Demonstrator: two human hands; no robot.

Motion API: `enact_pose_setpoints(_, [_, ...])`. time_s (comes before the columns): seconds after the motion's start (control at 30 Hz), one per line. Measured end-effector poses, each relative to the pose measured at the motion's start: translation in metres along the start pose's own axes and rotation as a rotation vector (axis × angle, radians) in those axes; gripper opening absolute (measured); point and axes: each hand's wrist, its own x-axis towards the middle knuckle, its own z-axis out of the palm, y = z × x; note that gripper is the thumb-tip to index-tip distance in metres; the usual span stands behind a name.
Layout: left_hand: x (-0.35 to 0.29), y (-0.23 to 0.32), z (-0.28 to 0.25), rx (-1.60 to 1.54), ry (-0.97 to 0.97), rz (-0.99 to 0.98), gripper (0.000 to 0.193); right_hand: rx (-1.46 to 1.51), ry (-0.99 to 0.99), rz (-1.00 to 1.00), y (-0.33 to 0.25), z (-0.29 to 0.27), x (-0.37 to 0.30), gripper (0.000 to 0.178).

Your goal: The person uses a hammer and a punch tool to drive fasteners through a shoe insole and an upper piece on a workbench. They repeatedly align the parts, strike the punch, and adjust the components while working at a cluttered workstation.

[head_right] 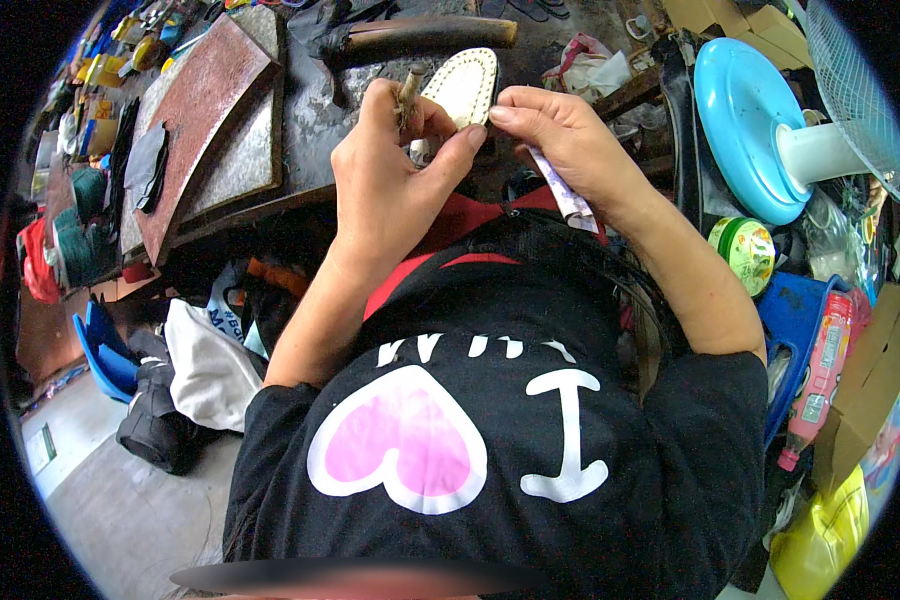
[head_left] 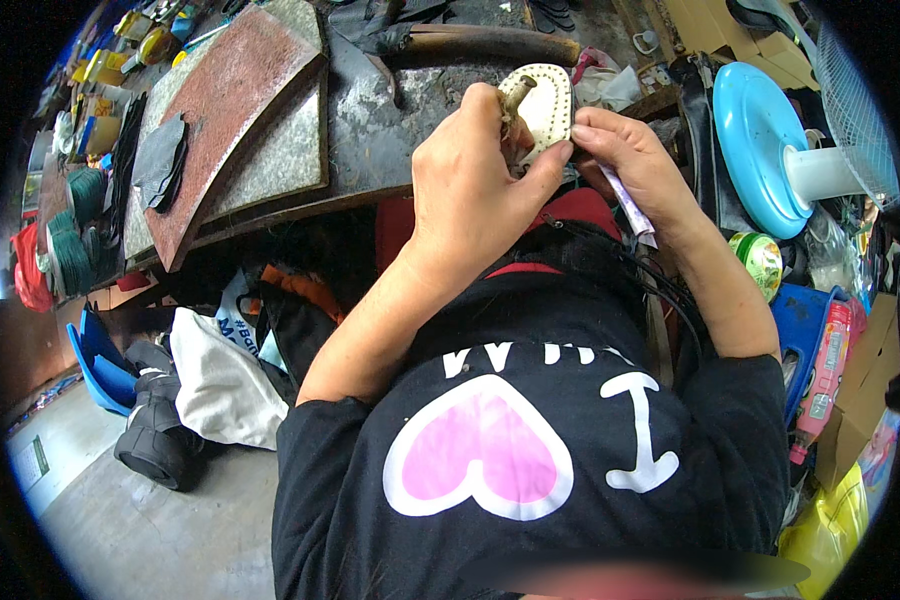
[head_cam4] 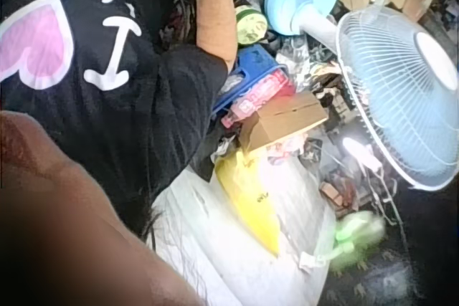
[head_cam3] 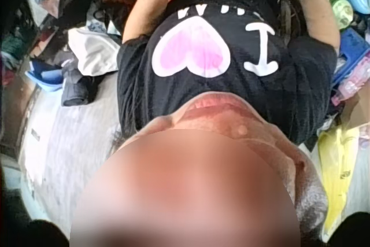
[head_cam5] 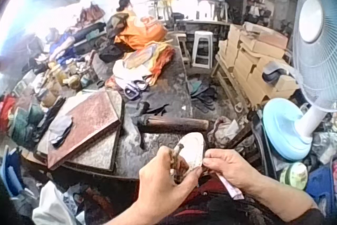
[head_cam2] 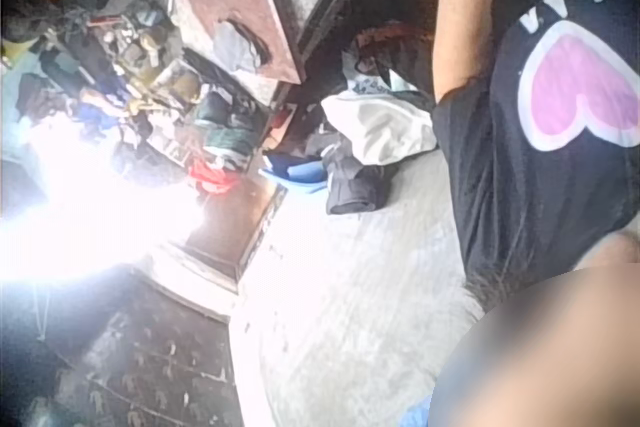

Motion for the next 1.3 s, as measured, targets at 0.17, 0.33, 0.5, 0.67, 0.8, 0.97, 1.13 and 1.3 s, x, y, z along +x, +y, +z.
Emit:
enact_pose_setpoints(0.17, [-0.002, -0.002, 0.000, -0.044, -0.010, -0.038, 0.035, -0.008, -0.058, -0.059, -0.001, 0.002, 0.000, 0.020])
enact_pose_setpoints(0.33, [0.001, -0.003, 0.004, -0.063, 0.044, 0.079, 0.037, -0.014, -0.028, -0.081, 0.005, 0.008, 0.004, 0.018])
enact_pose_setpoints(0.5, [-0.001, -0.004, 0.004, -0.165, 0.027, 0.001, 0.033, -0.061, -0.027, 0.013, -0.004, 0.005, -0.001, 0.017])
enact_pose_setpoints(0.67, [-0.005, -0.002, 0.006, -0.045, 0.057, 0.117, 0.029, -0.083, 0.038, 0.118, -0.014, 0.007, -0.005, 0.023])
enact_pose_setpoints(0.8, [-0.007, -0.001, 0.005, -0.032, 0.081, 0.121, 0.025, -0.256, 0.051, -0.047, -0.008, 0.010, -0.002, 0.027])
enact_pose_setpoints(0.97, [-0.008, -0.005, 0.000, -0.181, 0.084, 0.010, 0.021, -0.225, 0.038, -0.062, -0.002, 0.007, -0.003, 0.029])
enact_pose_setpoints(1.13, [-0.010, -0.006, 0.002, -0.198, 0.094, 0.011, 0.020, -0.201, 0.051, 0.000, -0.011, 0.008, -0.006, 0.025])
enact_pose_setpoints(1.3, [-0.017, -0.001, 0.014, -0.093, 0.128, 0.299, 0.026, -0.185, 0.048, 0.048, -0.015, 0.011, -0.007, 0.016])
